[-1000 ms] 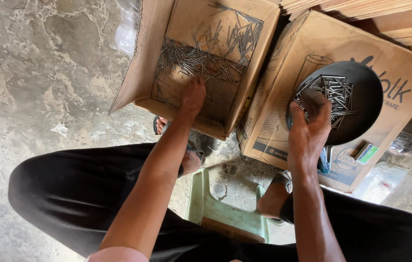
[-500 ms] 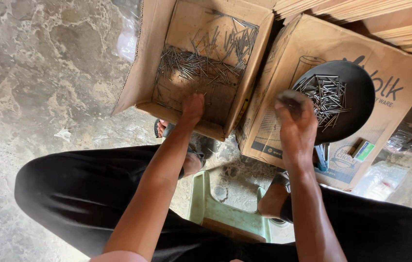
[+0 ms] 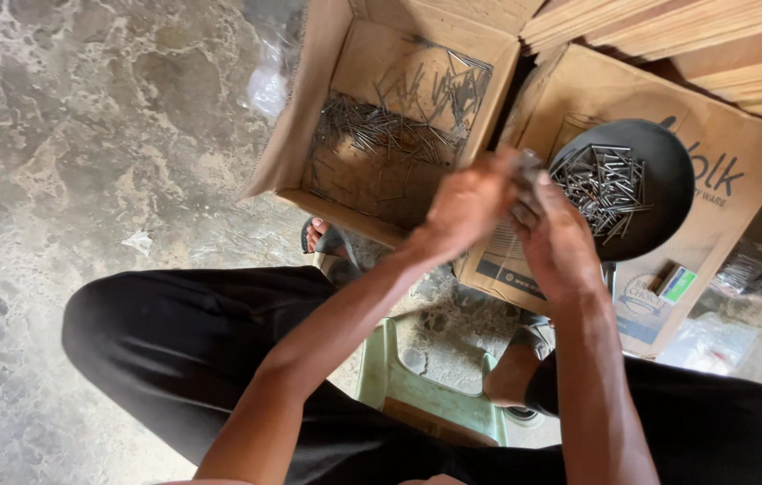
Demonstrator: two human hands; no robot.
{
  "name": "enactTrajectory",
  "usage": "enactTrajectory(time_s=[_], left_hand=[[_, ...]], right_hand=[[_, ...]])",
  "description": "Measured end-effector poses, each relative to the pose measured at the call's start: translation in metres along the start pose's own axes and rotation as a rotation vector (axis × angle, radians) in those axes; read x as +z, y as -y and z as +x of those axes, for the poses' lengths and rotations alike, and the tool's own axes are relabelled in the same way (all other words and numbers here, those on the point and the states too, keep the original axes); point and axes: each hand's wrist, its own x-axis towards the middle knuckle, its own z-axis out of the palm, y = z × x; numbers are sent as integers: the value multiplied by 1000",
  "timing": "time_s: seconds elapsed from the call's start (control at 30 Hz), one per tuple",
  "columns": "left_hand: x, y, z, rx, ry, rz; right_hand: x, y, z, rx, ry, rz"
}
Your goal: The person sits on a low stool and transfers metal nails from a cardboard box into a black bowl using both hands. The person repeatedly scoops nails from the box and places them into the bowl.
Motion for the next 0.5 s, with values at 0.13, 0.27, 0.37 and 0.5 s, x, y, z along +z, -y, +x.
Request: enactTrajectory(time_s=[0.13, 0.27, 0.37, 0.5], left_hand=[[15, -23, -8, 411, -43, 218], [-12, -41, -13, 535, -69, 272], [-15, -41, -14, 557, 39, 290], [-16, -47, -18, 622, 13, 306]], right_hand=[[-22, -9, 12, -22, -72, 44], [-27, -10, 15, -19, -84, 64], [-41, -27, 29, 25, -115, 177], [-55, -33, 39, 0, -117, 258]])
